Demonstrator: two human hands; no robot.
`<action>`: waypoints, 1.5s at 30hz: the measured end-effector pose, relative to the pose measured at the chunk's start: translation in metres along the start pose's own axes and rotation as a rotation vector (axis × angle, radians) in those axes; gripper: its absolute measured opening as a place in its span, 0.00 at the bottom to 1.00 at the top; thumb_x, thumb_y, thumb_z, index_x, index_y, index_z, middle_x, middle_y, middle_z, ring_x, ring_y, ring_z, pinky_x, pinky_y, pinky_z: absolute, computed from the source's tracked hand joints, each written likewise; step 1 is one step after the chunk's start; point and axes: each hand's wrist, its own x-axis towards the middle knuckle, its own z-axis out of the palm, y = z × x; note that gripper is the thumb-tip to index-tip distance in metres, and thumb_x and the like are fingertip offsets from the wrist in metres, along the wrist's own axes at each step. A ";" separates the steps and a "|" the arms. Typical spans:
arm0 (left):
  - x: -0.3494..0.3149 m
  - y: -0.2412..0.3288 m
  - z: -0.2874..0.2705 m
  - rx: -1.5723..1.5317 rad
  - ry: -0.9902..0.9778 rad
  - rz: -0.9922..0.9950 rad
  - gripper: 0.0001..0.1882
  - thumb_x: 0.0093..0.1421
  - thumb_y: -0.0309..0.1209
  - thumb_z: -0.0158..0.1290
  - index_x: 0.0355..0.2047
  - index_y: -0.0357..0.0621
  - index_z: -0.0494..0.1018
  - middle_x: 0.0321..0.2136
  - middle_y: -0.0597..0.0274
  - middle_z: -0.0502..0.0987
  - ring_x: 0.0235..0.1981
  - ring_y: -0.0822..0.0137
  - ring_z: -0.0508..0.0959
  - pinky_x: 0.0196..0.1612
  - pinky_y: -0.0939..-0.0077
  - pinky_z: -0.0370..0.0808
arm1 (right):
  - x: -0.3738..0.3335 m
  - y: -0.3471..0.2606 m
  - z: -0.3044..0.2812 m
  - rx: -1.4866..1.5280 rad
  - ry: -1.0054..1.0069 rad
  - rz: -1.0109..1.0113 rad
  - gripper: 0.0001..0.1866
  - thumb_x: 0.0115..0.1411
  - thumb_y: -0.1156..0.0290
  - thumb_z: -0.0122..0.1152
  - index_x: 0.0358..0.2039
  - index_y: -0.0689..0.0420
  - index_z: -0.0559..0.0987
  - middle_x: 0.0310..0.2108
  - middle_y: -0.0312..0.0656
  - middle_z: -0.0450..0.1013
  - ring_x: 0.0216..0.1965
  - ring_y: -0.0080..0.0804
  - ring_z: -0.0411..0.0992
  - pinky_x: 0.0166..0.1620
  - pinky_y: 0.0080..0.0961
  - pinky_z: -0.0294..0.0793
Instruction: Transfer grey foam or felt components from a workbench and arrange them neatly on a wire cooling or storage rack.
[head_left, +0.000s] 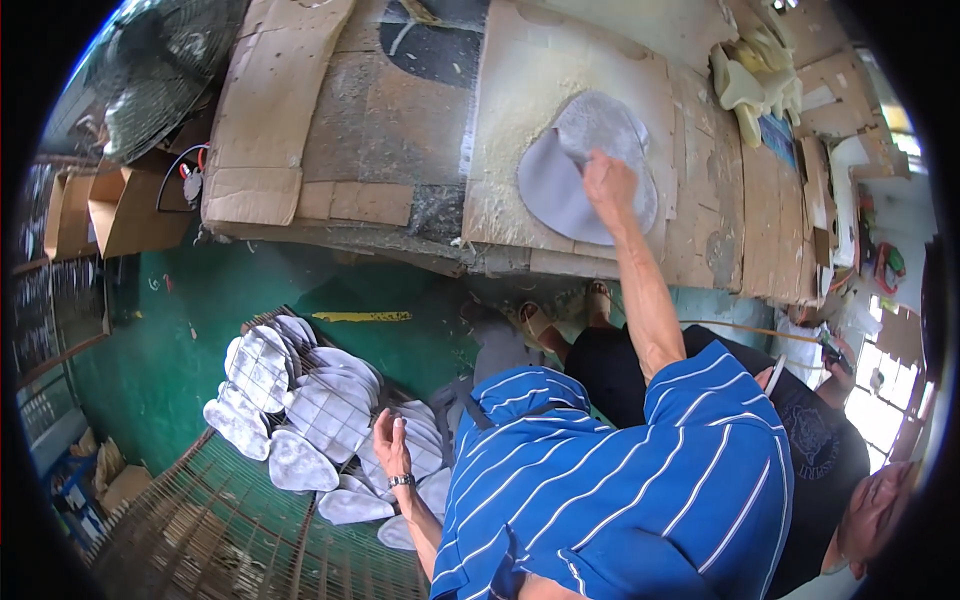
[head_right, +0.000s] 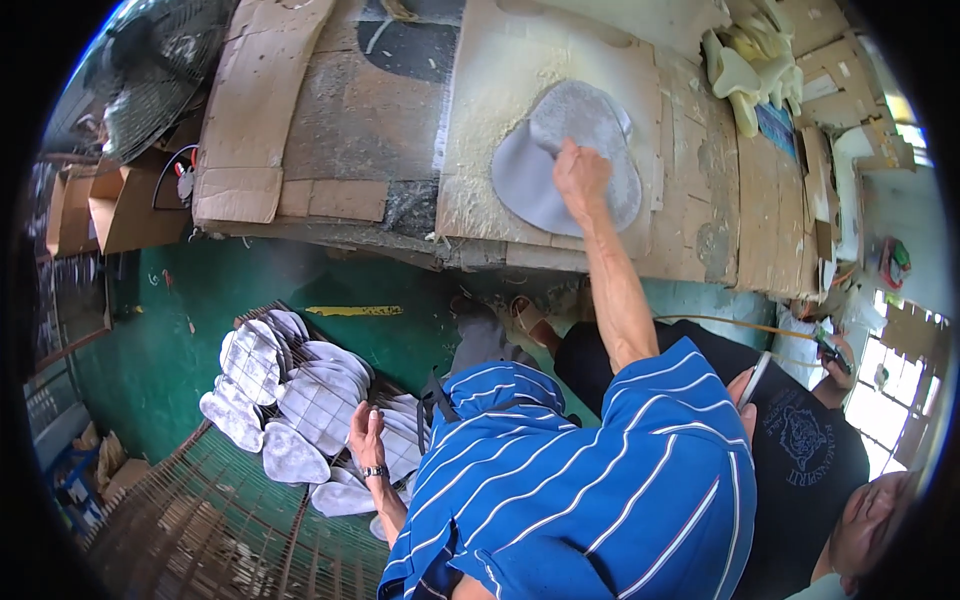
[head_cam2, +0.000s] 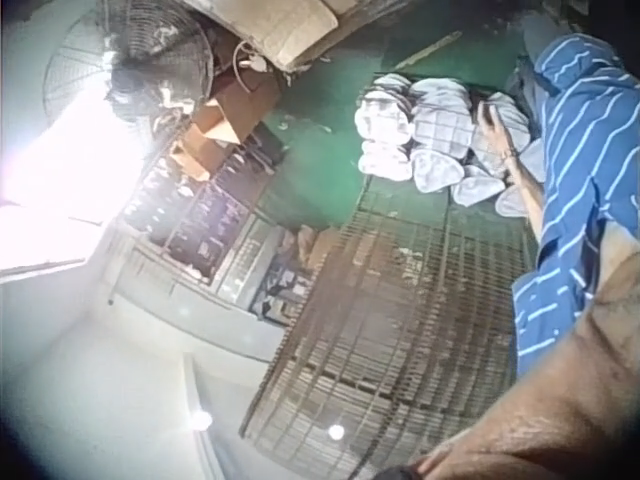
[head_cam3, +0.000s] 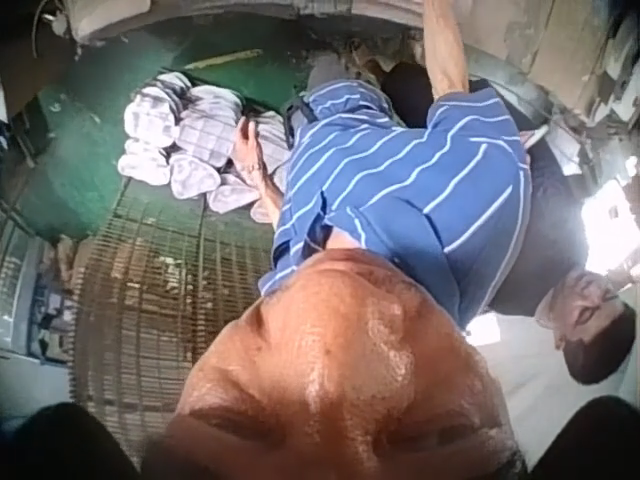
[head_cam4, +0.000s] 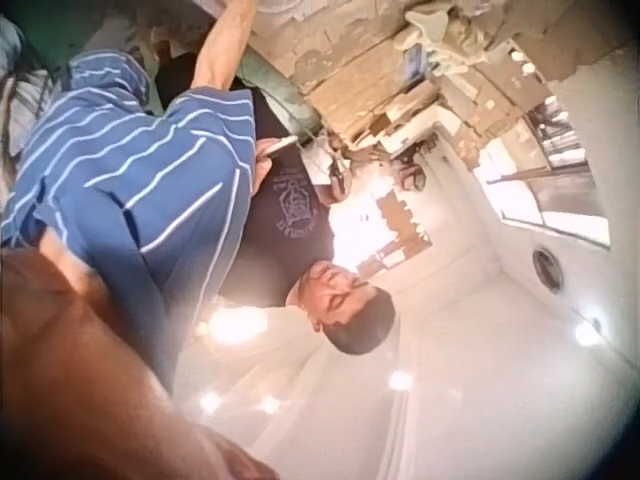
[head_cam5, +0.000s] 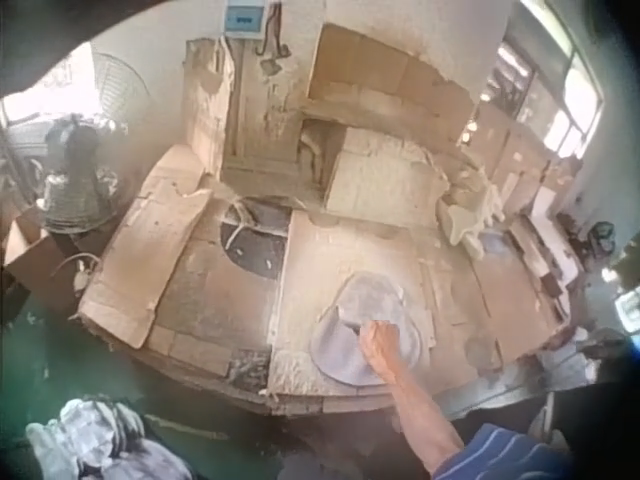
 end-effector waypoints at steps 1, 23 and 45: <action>0.000 0.005 0.003 0.004 -0.001 0.023 0.21 0.63 0.30 0.56 0.55 0.36 0.69 0.43 0.58 0.78 0.43 0.69 0.77 0.47 0.76 0.74 | 0.012 -0.001 -0.019 -0.060 0.002 -0.013 0.10 0.55 0.65 0.56 0.37 0.52 0.80 0.28 0.48 0.78 0.32 0.51 0.77 0.34 0.47 0.74; -0.040 0.053 -0.045 -1.404 0.030 0.319 0.22 0.63 0.38 0.55 0.53 0.40 0.68 0.44 0.59 0.75 0.45 0.65 0.77 0.49 0.63 0.78 | -0.326 -0.402 -0.126 0.174 -0.735 -1.217 0.14 0.57 0.70 0.58 0.45 0.53 0.78 0.31 0.46 0.77 0.35 0.45 0.76 0.40 0.37 0.74; -0.017 -0.472 -0.143 -2.045 1.028 -0.047 0.19 0.60 0.20 0.47 0.52 0.43 0.67 0.45 0.54 0.74 0.45 0.54 0.76 0.47 0.51 0.78 | -0.740 -0.438 0.192 0.078 -1.159 -1.773 0.30 0.50 0.76 0.51 0.57 0.65 0.68 0.57 0.59 0.65 0.58 0.57 0.64 0.61 0.41 0.65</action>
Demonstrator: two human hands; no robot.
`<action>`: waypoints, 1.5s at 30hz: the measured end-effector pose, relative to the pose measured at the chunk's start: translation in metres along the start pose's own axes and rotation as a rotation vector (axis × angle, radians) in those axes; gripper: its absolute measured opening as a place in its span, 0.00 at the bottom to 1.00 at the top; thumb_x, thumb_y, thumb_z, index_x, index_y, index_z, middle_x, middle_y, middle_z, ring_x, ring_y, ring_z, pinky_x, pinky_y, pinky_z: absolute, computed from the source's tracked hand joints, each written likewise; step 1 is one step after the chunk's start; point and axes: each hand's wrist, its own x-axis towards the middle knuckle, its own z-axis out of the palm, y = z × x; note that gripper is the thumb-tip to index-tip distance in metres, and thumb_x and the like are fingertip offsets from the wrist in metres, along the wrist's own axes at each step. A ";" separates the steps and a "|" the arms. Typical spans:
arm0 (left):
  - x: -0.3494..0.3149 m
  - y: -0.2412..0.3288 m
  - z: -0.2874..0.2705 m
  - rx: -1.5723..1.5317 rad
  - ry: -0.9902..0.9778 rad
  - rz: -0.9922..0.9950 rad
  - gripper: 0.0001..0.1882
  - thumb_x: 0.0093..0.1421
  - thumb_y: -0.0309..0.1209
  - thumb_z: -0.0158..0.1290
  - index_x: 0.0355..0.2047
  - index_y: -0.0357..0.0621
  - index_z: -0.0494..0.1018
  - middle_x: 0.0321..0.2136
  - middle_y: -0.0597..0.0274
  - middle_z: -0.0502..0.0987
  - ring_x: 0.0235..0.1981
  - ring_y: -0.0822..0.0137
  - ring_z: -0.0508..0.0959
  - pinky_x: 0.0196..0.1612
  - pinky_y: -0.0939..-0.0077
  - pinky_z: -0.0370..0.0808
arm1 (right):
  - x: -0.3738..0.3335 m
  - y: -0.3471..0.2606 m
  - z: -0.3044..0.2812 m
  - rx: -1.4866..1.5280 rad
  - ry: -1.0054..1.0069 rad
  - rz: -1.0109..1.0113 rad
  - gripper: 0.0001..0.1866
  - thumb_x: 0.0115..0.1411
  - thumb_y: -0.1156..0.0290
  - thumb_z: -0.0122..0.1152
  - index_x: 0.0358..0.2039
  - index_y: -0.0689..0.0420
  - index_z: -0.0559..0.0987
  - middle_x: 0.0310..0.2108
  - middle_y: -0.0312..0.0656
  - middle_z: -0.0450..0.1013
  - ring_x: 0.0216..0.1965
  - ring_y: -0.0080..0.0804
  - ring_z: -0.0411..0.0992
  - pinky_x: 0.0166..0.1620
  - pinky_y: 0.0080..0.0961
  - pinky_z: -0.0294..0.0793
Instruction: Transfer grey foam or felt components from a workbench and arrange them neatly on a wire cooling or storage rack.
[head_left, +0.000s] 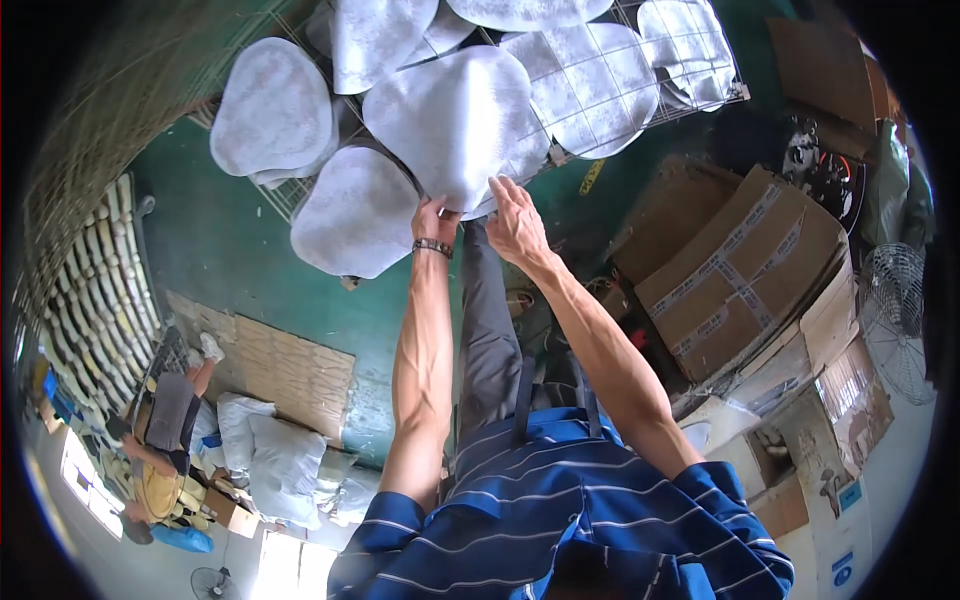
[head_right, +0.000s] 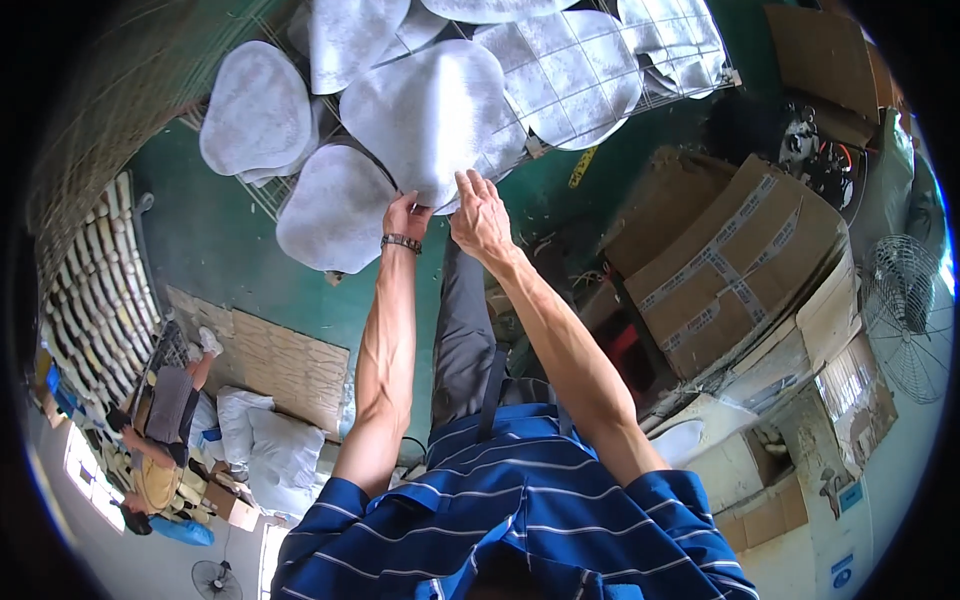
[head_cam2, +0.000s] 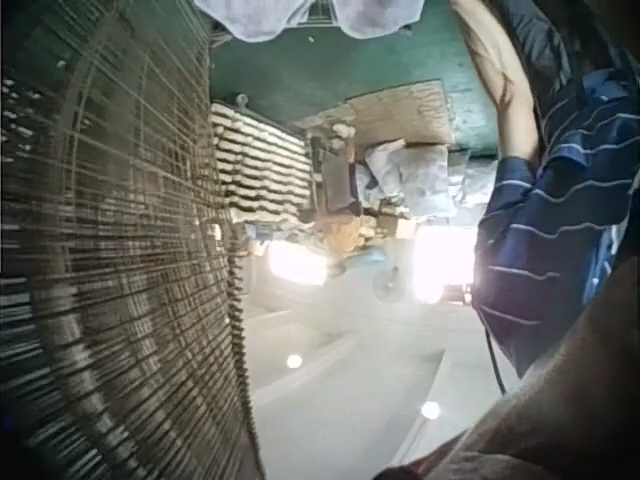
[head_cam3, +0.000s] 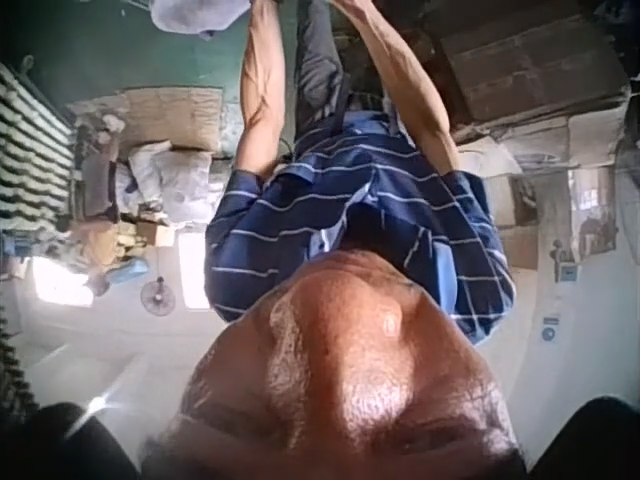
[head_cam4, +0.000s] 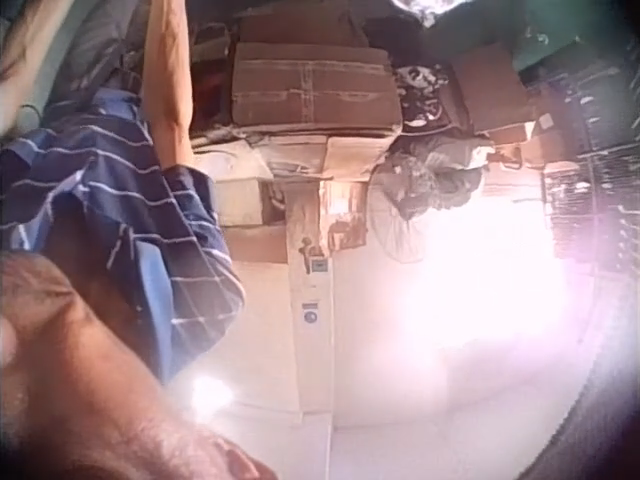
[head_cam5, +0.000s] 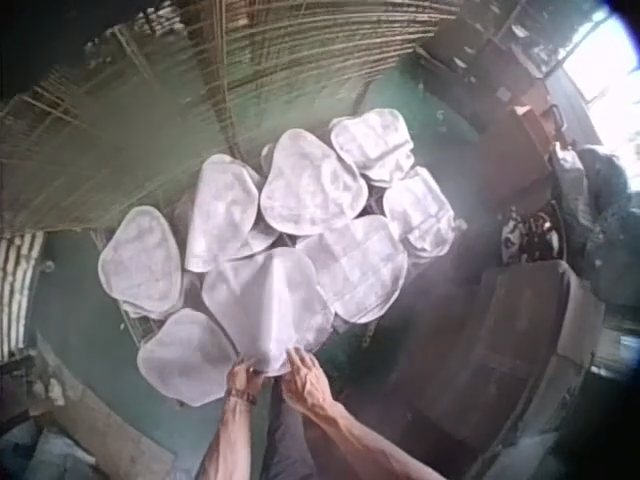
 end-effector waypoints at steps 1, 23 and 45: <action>0.017 -0.012 -0.016 -0.065 0.114 -0.041 0.18 0.60 0.19 0.46 0.51 0.43 0.68 0.44 0.54 0.75 0.45 0.55 0.77 0.49 0.52 0.78 | -0.004 0.010 0.006 -0.016 -0.021 0.055 0.30 0.49 0.77 0.51 0.57 0.64 0.68 0.57 0.59 0.66 0.58 0.57 0.64 0.61 0.41 0.65; 0.004 -0.078 -0.017 1.463 0.517 1.114 0.17 0.43 0.17 0.57 0.34 0.49 0.74 0.32 0.56 0.73 0.38 0.51 0.74 0.39 0.54 0.70 | -0.182 0.141 -0.064 0.121 -0.118 0.525 0.24 0.55 0.70 0.55 0.54 0.59 0.73 0.51 0.52 0.73 0.48 0.48 0.74 0.53 0.38 0.72; -0.017 -0.052 0.000 0.935 0.131 0.307 0.26 0.64 0.43 0.51 0.58 0.45 0.61 0.54 0.54 0.71 0.54 0.51 0.74 0.48 0.52 0.75 | -0.244 0.096 -0.215 2.121 -0.122 -0.135 0.34 0.63 0.37 0.45 0.49 0.56 0.78 0.54 0.52 0.71 0.55 0.45 0.70 0.55 0.44 0.71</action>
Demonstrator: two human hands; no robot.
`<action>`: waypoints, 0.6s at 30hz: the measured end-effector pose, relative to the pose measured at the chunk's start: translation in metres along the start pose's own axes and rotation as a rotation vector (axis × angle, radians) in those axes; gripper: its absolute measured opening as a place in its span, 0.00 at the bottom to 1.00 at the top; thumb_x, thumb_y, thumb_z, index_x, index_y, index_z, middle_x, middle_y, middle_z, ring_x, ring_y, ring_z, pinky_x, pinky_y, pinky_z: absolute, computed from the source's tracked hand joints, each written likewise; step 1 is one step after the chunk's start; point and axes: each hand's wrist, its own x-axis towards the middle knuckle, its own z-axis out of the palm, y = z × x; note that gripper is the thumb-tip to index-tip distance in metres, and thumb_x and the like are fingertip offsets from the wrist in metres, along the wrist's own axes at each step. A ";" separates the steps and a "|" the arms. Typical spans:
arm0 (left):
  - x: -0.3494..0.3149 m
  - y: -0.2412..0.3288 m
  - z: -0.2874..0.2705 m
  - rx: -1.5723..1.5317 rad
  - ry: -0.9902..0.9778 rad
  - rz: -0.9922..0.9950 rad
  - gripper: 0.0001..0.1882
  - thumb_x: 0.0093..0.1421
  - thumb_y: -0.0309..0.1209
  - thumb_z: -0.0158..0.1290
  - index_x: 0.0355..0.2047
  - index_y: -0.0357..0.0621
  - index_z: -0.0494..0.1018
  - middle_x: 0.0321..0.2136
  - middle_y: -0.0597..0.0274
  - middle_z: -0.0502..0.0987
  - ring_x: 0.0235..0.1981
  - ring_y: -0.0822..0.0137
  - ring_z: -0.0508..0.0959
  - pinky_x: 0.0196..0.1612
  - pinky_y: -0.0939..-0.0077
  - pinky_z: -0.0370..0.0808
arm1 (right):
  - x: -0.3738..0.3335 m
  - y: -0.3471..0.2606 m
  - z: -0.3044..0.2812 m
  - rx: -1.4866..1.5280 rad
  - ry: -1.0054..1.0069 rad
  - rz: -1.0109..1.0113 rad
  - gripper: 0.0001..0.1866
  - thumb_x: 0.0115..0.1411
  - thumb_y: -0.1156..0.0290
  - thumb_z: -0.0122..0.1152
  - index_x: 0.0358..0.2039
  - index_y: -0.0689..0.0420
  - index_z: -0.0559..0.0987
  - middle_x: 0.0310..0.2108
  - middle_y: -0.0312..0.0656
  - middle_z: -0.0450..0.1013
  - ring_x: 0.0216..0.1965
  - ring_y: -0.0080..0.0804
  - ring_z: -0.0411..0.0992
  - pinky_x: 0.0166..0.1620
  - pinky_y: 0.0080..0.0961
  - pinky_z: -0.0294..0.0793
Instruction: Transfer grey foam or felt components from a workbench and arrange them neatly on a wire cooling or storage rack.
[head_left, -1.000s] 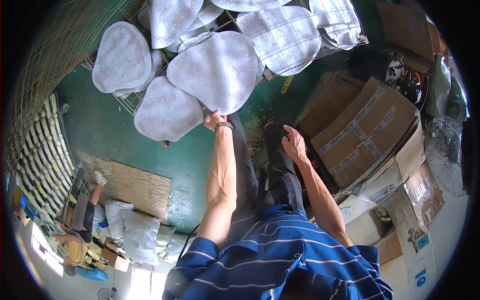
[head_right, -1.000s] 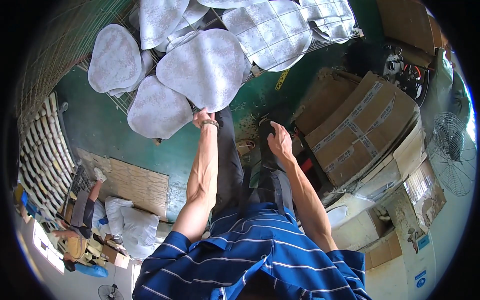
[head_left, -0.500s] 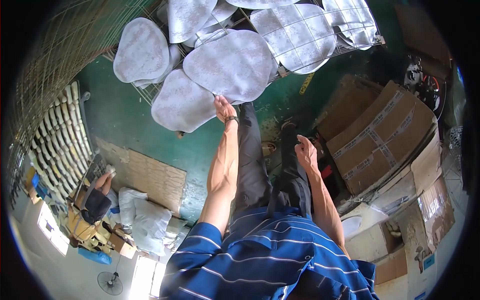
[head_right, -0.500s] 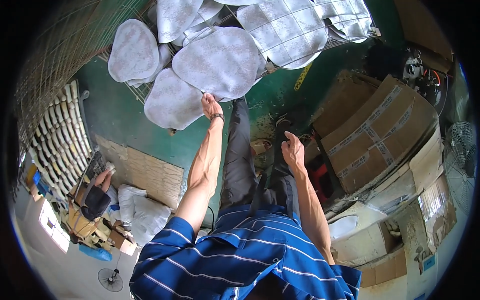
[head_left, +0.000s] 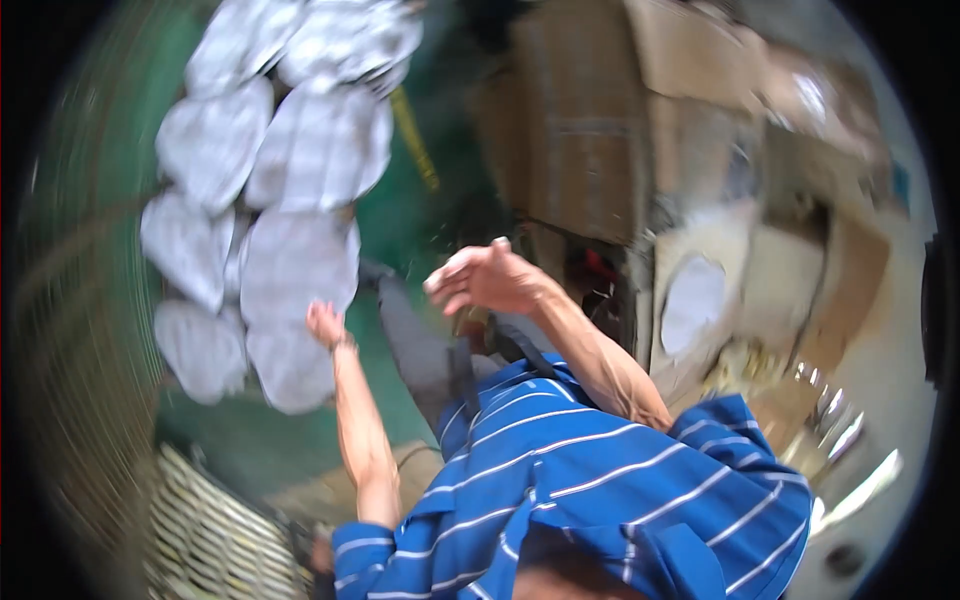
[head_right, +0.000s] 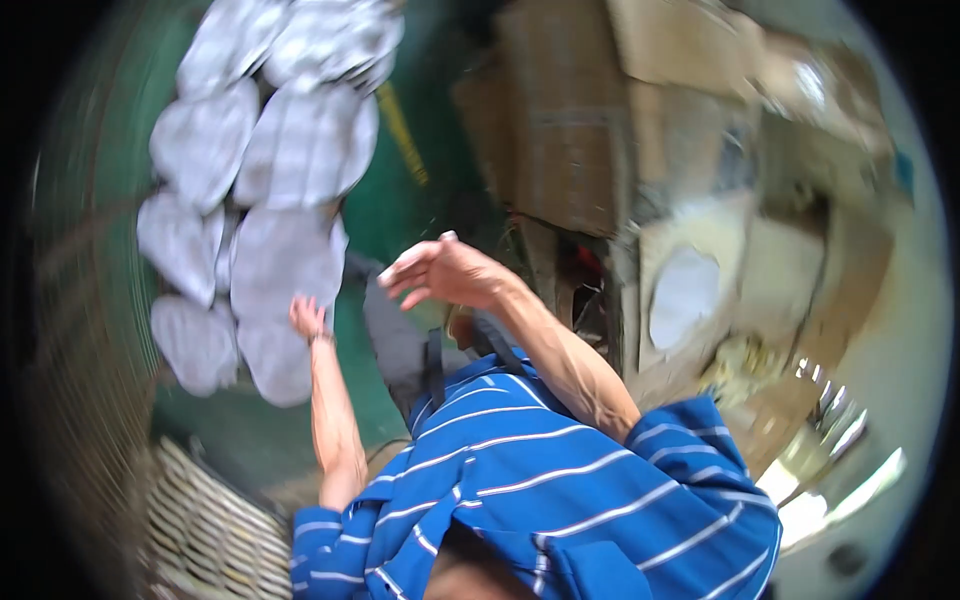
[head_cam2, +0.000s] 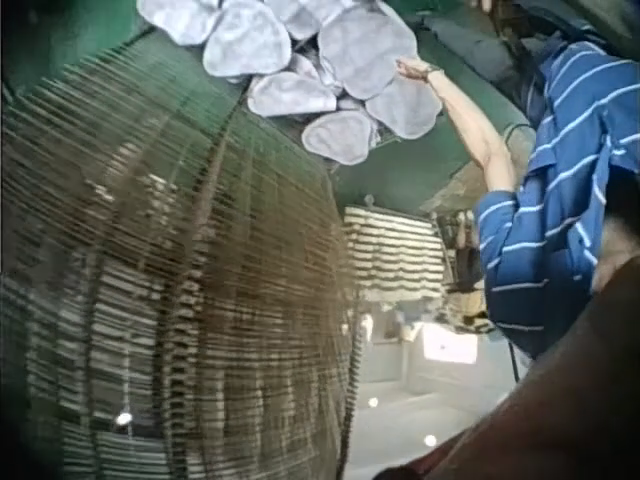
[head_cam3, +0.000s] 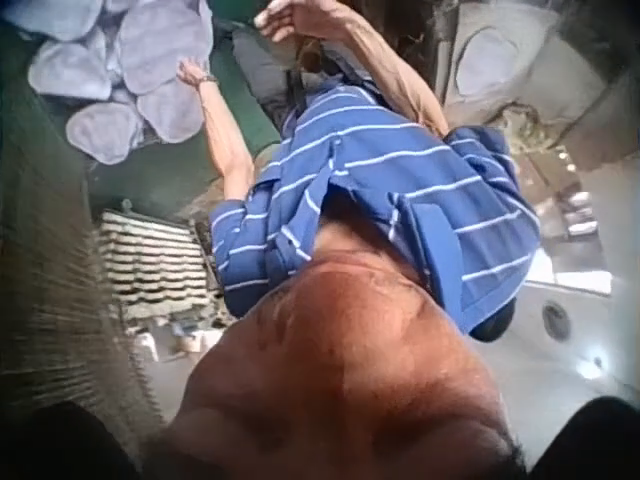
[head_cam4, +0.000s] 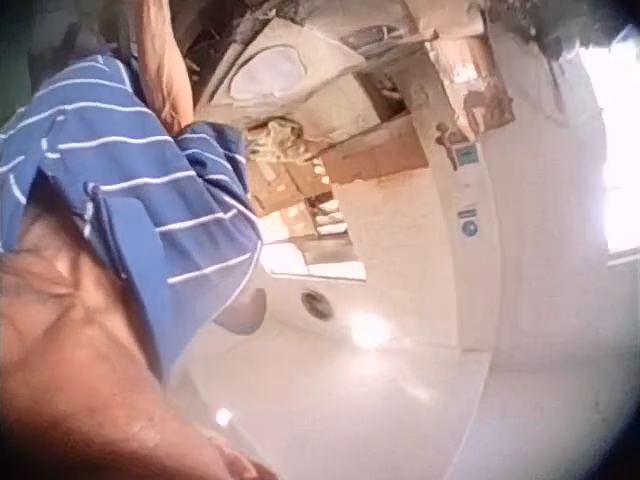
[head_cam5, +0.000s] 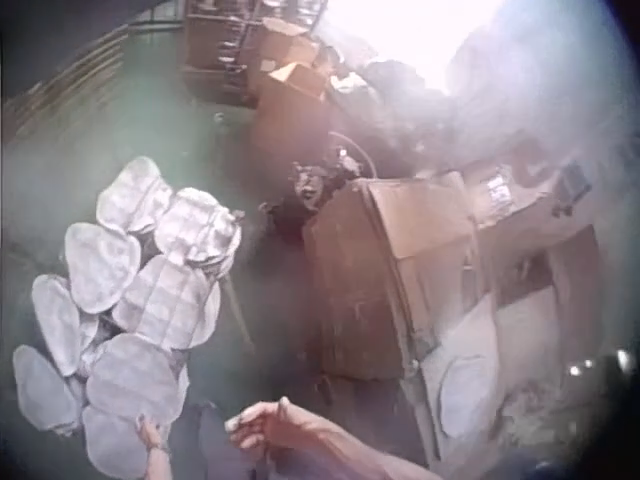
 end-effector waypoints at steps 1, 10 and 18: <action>-0.015 0.018 0.005 0.013 -0.080 -0.007 0.26 0.65 0.42 0.49 0.60 0.45 0.61 0.55 0.52 0.70 0.54 0.49 0.73 0.51 0.49 0.73 | -0.012 -0.012 0.007 -0.021 0.038 -0.014 0.34 0.63 0.37 0.44 0.48 0.56 0.79 0.51 0.51 0.73 0.54 0.44 0.71 0.54 0.43 0.72; -0.131 0.113 0.111 0.360 -0.457 0.044 0.30 0.65 0.48 0.49 0.60 0.42 0.62 0.50 0.51 0.71 0.51 0.49 0.74 0.52 0.46 0.73 | -0.162 -0.071 0.002 -0.238 0.561 -0.370 0.43 0.57 0.27 0.37 0.37 0.58 0.81 0.42 0.42 0.78 0.44 0.32 0.75 0.47 0.32 0.75; -0.253 0.139 0.255 0.462 -0.891 0.120 0.32 0.68 0.49 0.44 0.61 0.35 0.58 0.54 0.42 0.69 0.52 0.47 0.74 0.53 0.51 0.75 | -0.260 -0.125 0.003 0.182 -0.152 -0.848 0.54 0.44 0.17 0.30 0.42 0.55 0.81 0.47 0.51 0.75 0.51 0.47 0.71 0.53 0.45 0.70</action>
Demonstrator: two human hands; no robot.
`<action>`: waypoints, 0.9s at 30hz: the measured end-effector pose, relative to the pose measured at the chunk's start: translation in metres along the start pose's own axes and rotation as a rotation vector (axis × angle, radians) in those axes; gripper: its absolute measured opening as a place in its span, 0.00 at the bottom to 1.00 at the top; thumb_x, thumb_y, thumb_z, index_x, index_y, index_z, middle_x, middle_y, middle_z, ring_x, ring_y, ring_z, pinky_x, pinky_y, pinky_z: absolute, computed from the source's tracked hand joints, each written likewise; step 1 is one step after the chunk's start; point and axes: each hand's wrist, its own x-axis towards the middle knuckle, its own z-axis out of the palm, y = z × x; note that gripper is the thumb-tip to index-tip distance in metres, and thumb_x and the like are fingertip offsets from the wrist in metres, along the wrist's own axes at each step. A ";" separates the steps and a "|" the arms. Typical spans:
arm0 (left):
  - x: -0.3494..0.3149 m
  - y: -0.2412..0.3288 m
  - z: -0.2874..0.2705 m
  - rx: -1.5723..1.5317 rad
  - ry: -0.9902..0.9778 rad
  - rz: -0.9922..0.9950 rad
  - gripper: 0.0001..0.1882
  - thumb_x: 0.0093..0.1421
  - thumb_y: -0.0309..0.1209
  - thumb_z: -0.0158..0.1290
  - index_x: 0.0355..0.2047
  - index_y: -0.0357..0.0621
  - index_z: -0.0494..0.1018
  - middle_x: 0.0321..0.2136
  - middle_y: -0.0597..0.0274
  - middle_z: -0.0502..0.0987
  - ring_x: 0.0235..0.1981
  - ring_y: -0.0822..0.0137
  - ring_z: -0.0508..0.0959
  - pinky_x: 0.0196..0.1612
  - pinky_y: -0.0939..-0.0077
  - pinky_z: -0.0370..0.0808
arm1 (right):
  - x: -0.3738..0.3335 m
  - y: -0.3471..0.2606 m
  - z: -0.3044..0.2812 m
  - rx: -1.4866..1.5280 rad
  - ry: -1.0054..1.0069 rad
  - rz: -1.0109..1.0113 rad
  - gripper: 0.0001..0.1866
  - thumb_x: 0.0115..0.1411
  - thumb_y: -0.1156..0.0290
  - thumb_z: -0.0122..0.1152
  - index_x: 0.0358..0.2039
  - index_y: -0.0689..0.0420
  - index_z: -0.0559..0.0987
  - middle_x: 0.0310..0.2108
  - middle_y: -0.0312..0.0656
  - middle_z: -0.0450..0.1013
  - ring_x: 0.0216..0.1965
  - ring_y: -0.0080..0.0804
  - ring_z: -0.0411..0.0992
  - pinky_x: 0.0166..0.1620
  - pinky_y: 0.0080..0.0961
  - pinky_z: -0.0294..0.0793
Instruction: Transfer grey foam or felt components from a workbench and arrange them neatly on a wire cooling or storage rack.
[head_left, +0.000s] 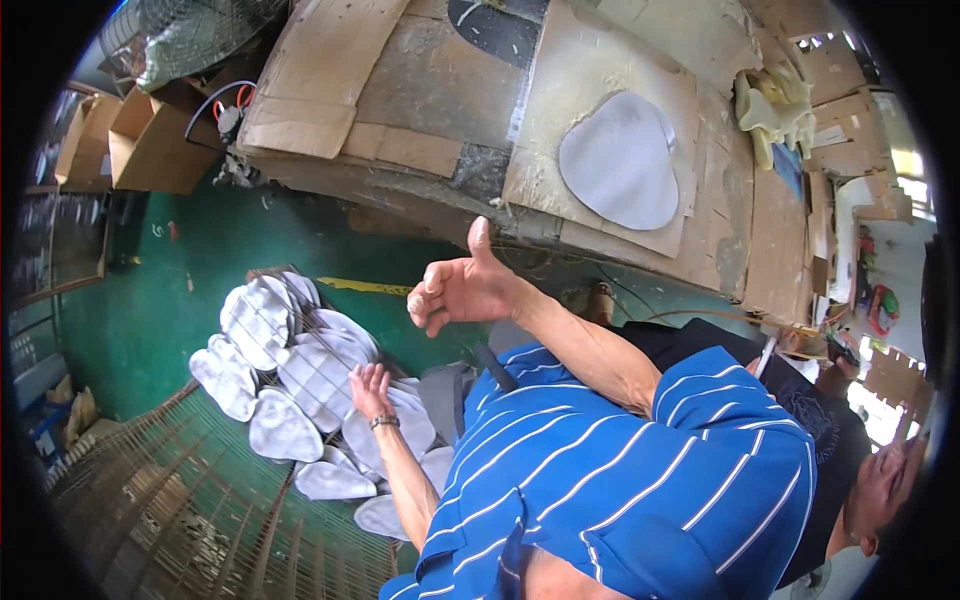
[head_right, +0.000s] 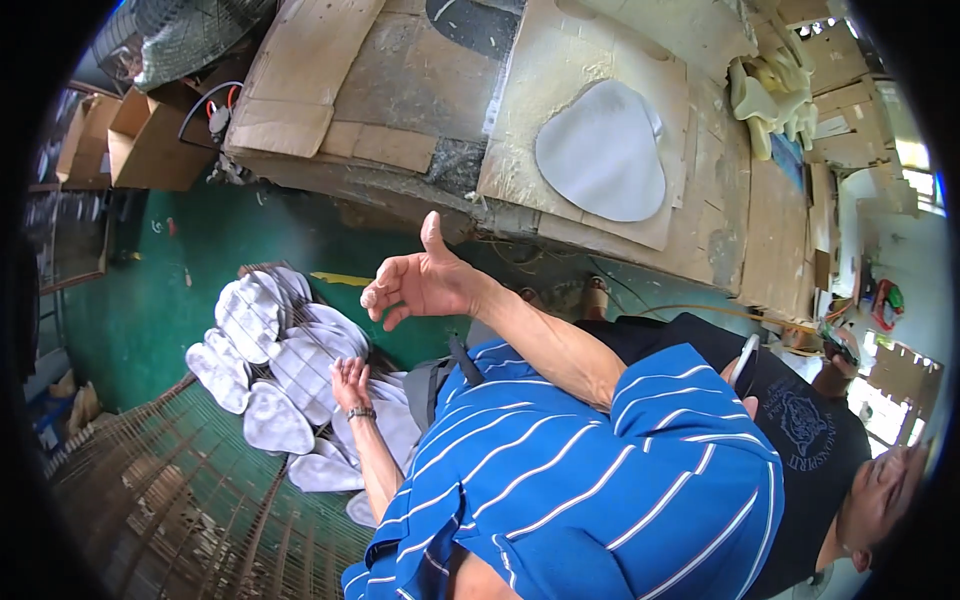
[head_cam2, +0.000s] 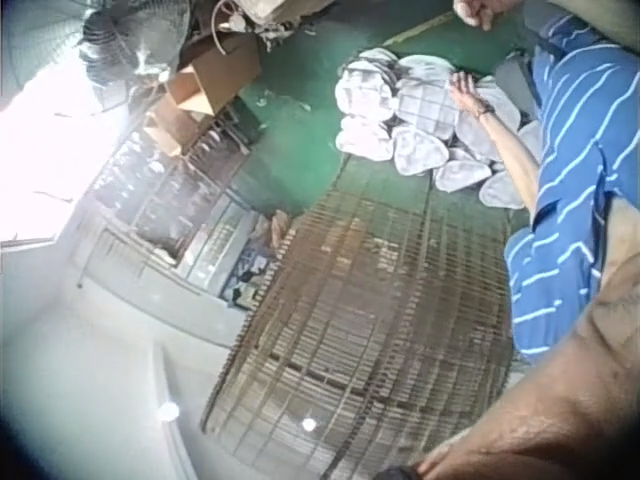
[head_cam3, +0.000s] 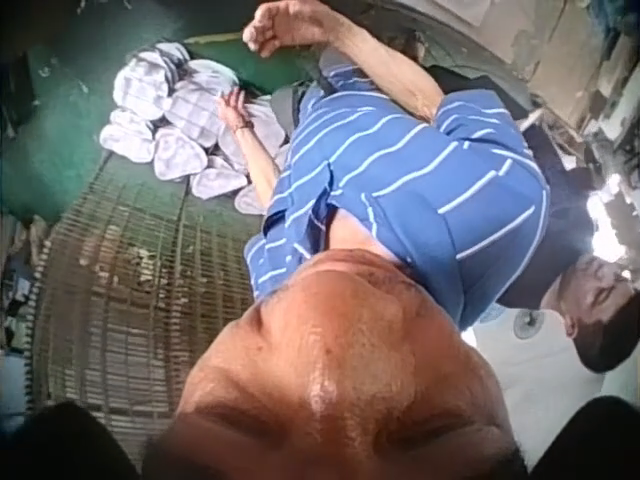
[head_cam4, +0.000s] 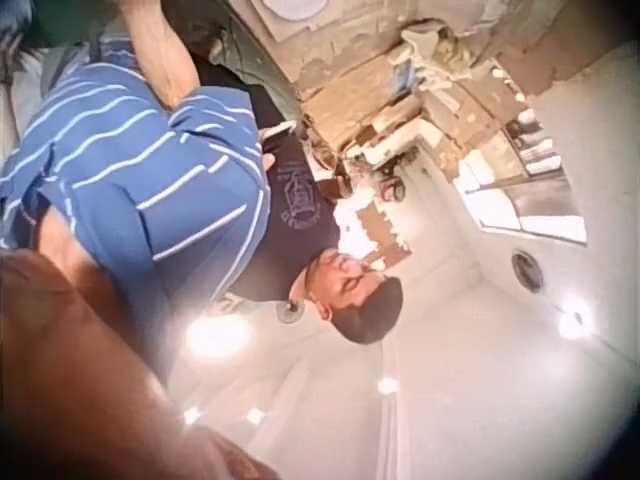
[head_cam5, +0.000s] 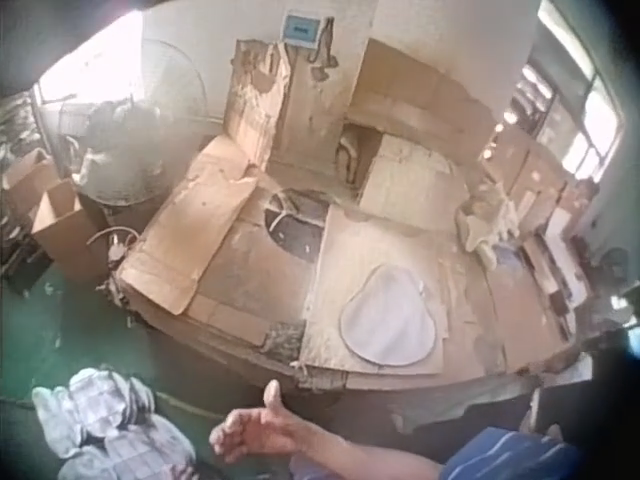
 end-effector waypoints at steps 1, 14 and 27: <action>0.002 0.009 0.019 0.020 -0.032 -0.007 0.32 0.69 0.49 0.43 0.62 0.36 0.57 0.54 0.43 0.69 0.51 0.48 0.75 0.52 0.52 0.75 | 0.000 -0.006 0.009 0.004 -0.023 -0.019 0.54 0.44 0.17 0.30 0.42 0.55 0.81 0.47 0.51 0.75 0.51 0.47 0.71 0.53 0.45 0.70; 0.003 0.048 0.019 0.252 -0.269 -0.066 0.27 0.69 0.50 0.43 0.56 0.40 0.65 0.46 0.51 0.76 0.43 0.55 0.80 0.43 0.61 0.80 | 0.000 0.031 0.080 -0.152 -0.004 -0.217 0.54 0.49 0.19 0.23 0.35 0.59 0.81 0.41 0.52 0.76 0.45 0.45 0.74 0.50 0.41 0.72; -0.008 0.001 -0.128 0.362 -0.011 -0.262 0.33 0.67 0.54 0.42 0.60 0.38 0.60 0.52 0.45 0.72 0.49 0.48 0.77 0.44 0.51 0.79 | -0.110 0.015 -0.102 -1.160 2.181 -0.073 0.48 0.61 0.27 0.28 0.39 0.61 0.82 0.38 0.59 0.78 0.46 0.58 0.75 0.49 0.49 0.72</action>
